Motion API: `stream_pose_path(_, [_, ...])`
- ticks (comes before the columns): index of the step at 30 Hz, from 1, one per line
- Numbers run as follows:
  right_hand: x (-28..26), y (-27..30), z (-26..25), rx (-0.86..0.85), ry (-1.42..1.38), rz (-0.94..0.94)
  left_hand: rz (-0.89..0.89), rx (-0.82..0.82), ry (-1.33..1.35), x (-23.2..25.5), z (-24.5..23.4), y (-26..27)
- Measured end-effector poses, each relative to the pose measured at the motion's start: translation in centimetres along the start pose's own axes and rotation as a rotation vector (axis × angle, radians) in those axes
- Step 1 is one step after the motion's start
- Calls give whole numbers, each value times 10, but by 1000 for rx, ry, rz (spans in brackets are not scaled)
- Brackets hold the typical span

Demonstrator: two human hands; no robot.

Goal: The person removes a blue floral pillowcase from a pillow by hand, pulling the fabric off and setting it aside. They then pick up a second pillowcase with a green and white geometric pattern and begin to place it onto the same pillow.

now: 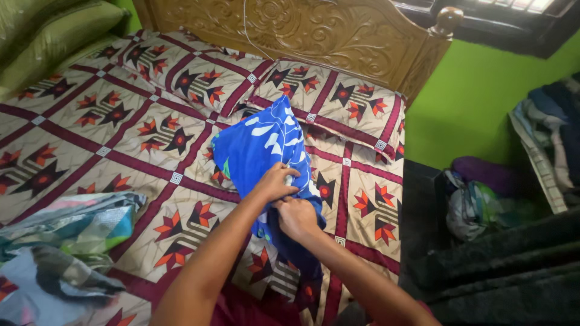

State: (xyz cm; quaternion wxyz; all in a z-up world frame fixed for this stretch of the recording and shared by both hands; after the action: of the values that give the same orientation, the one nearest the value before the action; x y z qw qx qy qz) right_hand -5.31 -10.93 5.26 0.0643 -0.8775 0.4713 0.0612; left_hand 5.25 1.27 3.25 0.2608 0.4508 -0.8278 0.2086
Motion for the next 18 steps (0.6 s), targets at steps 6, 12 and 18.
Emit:
stream_pose_path(6, [-19, 7, 8, 75, 103, -42, -44, 27, -136, -4, 9, -5])
stream_pose_path(12, [-26, 23, 9, 75, 125, -38, -89, -30, -464, 2, -7, -14])
stream_pose_path(18, [-23, 29, 8, 90, 85, -29, -75, -8, -538, -1, -13, -20])
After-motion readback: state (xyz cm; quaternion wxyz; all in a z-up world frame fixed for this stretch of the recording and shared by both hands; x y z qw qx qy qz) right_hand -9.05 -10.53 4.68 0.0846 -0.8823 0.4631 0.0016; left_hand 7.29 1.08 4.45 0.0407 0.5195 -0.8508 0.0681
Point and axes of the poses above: each hand's wrist, its own y-axis away from the middle knuckle, its own z-axis out of the palm, x = y × z, the point moved 1 cm from there along -y, towards the middle knuckle, and after that the axes turned 13 degrees about -x, right-handed, at the moved point
